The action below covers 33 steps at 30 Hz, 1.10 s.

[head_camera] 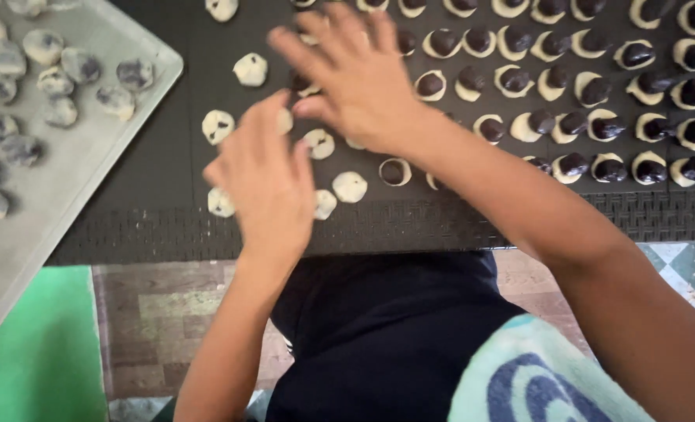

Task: The person repeatedly picks up small white dough balls with dark centers, flattens them by hand, and places them in rows on a black mat. Later, the person transfers the shaped dough pieces onto a white tray and arranges them in neat rows.

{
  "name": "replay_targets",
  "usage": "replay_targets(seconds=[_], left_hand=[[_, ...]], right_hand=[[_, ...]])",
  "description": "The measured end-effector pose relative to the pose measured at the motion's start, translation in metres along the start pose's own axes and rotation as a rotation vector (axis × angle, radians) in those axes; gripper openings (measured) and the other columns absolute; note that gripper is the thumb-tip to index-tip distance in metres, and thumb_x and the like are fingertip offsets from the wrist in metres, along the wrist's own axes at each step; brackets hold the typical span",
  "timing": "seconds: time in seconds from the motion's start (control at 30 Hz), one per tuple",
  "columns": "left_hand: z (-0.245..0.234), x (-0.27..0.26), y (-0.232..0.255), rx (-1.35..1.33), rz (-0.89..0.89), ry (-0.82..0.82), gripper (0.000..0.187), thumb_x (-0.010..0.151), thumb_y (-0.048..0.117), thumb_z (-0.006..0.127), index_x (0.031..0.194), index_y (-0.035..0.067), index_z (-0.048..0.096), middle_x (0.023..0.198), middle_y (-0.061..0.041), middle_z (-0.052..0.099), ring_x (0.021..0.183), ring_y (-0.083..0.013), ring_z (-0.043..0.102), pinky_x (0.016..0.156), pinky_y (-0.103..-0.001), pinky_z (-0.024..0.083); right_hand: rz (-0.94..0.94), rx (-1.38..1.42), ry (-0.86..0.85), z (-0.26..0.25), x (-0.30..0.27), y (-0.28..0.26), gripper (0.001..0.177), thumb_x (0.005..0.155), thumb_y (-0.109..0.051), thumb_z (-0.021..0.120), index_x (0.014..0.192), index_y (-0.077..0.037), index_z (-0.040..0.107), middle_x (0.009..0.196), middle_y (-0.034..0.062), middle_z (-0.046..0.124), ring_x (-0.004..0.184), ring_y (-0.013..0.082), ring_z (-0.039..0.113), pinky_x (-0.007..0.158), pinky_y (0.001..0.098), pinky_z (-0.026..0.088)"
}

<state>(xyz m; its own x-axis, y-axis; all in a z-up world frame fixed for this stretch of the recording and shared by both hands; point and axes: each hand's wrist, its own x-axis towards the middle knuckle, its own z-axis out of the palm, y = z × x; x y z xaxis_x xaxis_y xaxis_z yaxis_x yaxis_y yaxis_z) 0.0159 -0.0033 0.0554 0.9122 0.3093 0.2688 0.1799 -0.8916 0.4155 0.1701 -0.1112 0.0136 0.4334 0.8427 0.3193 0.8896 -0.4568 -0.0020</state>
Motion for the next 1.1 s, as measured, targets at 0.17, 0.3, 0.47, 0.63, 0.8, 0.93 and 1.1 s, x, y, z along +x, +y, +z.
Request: replay_targets(seconds=[0.17, 0.3, 0.47, 0.63, 0.8, 0.93, 1.1], left_hand=[[0.018, -0.018, 0.007, 0.012, 0.119, 0.036, 0.019, 0.096, 0.024, 0.052, 0.109, 0.013, 0.060, 0.094, -0.002, 0.061, 0.084, -0.0303, 0.051, 0.065, -0.045, 0.029], [0.045, -0.030, 0.026, 0.050, 0.387, 0.011, 0.044, 0.081, 0.032, 0.076, 0.118, 0.014, 0.059, 0.104, 0.003, 0.061, 0.093, -0.0230, 0.050, 0.072, -0.041, 0.032], [0.061, -0.038, 0.027, -0.015, 0.448, 0.065, 0.022, 0.093, 0.025, 0.066, 0.110, 0.011, 0.062, 0.097, -0.001, 0.062, 0.092, -0.0218, 0.052, 0.076, -0.038, 0.034], [0.074, -0.039, 0.021, -0.023, 0.528, 0.064, 0.025, 0.099, 0.033, 0.054, 0.111, 0.011, 0.060, 0.095, -0.001, 0.059, 0.095, -0.0212, 0.053, 0.080, -0.039, 0.033], [0.058, -0.026, 0.037, 0.011, 0.380, -0.026, 0.039, 0.090, 0.033, 0.065, 0.120, 0.012, 0.053, 0.091, -0.001, 0.054, 0.091, -0.0183, 0.048, 0.077, -0.036, 0.030], [0.056, -0.029, 0.041, 0.040, 0.386, -0.003, 0.019, 0.091, 0.025, 0.067, 0.102, 0.010, 0.062, 0.092, -0.003, 0.056, 0.091, -0.0206, 0.048, 0.079, -0.038, 0.032], [0.071, -0.035, 0.032, -0.005, 0.507, 0.000, 0.027, 0.088, 0.022, 0.071, 0.096, 0.011, 0.049, 0.086, -0.004, 0.051, 0.099, -0.0241, 0.050, 0.083, -0.043, 0.030]], right_hand=[[-0.059, -0.149, -0.098, 0.010, -0.002, -0.003, 0.073, 0.102, -0.072, 0.018, 0.158, -0.025, 0.025, 0.159, 0.0103, 0.025, 0.141, 0.0393, 0.030, 0.103, 0.0667, 0.029], [0.055, 0.024, 0.004, -0.003, -0.019, 0.005, 0.060, 0.092, -0.044, 0.072, 0.142, -0.025, 0.046, 0.130, 0.0026, 0.054, 0.118, 0.0272, 0.043, 0.087, 0.0442, 0.035], [-0.104, 0.295, 0.024, -0.025, -0.101, 0.015, 0.019, 0.100, -0.011, 0.047, 0.090, -0.011, 0.063, 0.082, 0.0043, 0.054, 0.076, 0.0242, 0.047, 0.065, 0.0373, 0.039], [-0.016, 0.243, 0.058, -0.011, -0.123, 0.009, 0.021, 0.101, -0.030, 0.050, 0.087, -0.019, 0.061, 0.088, -0.0022, 0.051, 0.083, 0.0217, 0.046, 0.068, 0.0355, 0.036], [0.030, 0.406, -0.050, -0.041, -0.128, -0.010, 0.017, 0.097, -0.028, 0.051, 0.087, -0.020, 0.062, 0.093, -0.0017, 0.053, 0.092, 0.0238, 0.047, 0.069, 0.0372, 0.034], [0.039, 0.461, -0.022, -0.066, -0.135, -0.012, 0.015, 0.098, -0.026, 0.056, 0.097, -0.017, 0.068, 0.110, 0.0006, 0.063, 0.096, 0.0250, 0.050, 0.070, 0.0365, 0.035], [0.090, 0.337, 0.107, -0.050, -0.140, -0.017, 0.028, 0.089, -0.033, 0.068, 0.103, -0.009, 0.065, 0.099, 0.0048, 0.065, 0.091, 0.0258, 0.052, 0.072, 0.0372, 0.036]])
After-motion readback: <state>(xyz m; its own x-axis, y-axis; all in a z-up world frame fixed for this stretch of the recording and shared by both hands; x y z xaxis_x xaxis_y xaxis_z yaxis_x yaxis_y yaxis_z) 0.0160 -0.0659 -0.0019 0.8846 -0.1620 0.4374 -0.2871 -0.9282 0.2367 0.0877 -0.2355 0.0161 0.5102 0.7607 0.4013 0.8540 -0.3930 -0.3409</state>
